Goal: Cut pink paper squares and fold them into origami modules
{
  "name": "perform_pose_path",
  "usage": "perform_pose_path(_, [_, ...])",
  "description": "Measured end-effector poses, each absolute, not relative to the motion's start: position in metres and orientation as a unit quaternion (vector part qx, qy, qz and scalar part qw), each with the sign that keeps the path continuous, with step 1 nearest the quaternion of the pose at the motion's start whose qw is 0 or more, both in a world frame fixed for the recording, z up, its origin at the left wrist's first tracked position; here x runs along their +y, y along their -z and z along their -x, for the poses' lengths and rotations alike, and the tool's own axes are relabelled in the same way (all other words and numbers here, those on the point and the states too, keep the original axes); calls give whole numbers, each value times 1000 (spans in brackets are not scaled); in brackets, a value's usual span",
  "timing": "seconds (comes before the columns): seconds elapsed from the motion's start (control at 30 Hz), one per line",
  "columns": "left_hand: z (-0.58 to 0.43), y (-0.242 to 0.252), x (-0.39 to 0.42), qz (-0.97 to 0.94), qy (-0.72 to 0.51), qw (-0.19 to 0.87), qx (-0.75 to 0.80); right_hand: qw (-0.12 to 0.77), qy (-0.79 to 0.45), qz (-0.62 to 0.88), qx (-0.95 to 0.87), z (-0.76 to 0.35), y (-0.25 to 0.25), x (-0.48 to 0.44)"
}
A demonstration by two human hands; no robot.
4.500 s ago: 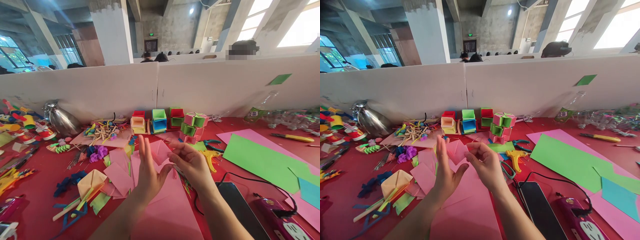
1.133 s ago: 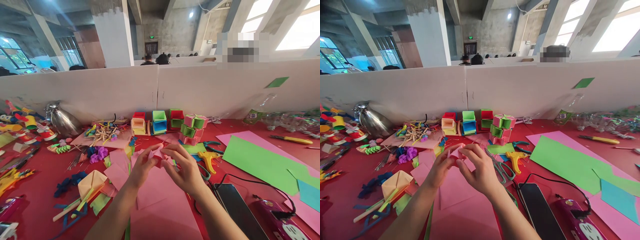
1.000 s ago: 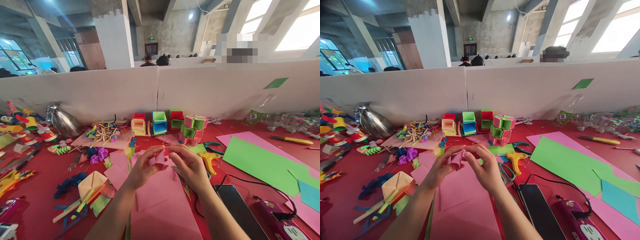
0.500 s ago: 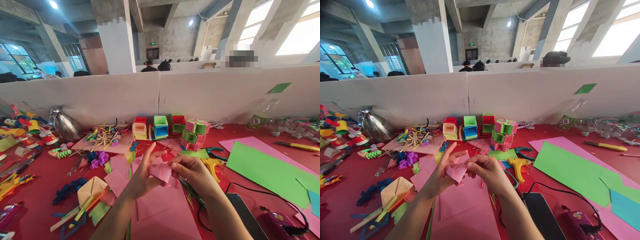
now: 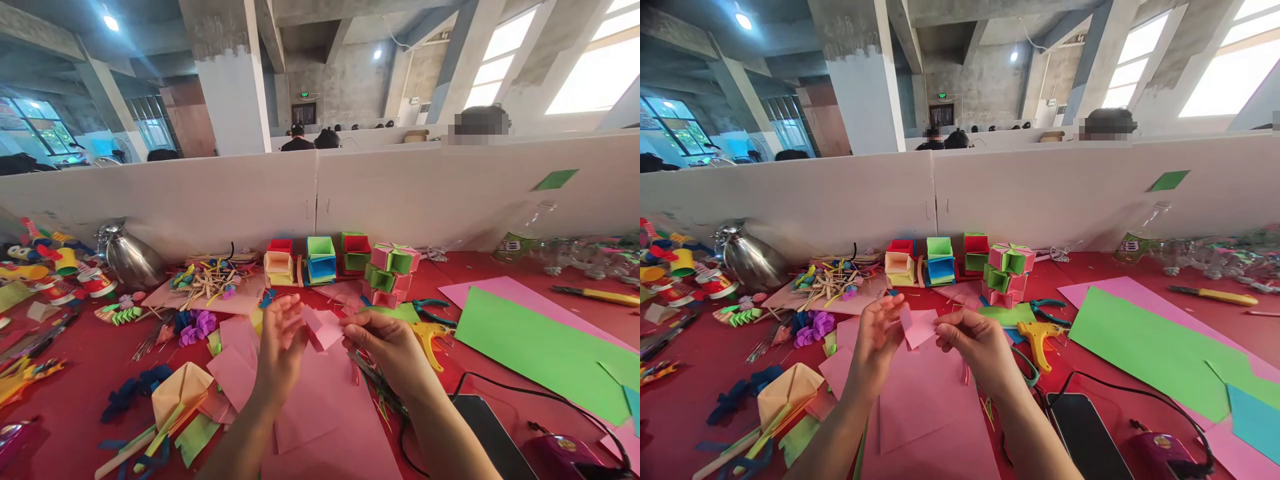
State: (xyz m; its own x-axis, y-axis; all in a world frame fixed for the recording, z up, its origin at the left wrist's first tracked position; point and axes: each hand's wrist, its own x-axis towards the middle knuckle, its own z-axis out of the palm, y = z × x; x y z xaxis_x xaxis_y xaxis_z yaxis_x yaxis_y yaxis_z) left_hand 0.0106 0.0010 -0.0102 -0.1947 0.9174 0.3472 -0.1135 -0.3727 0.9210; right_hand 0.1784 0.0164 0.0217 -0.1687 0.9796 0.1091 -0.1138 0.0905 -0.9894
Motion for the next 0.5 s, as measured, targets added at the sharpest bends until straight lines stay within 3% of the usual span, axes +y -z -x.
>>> perform_pose_path(0.07, [-10,11,0,-512,-691,278,427,538,-502,418,-533,-178,-21,18])
perform_pose_path(0.17, [-10,10,-5,-609,-634,188,438,557,-449,435,-546,-178,-21,19])
perform_pose_path(0.5, [-15,15,-1,-644,-568,201,470,464,-350,460,-671,-174,-18,11])
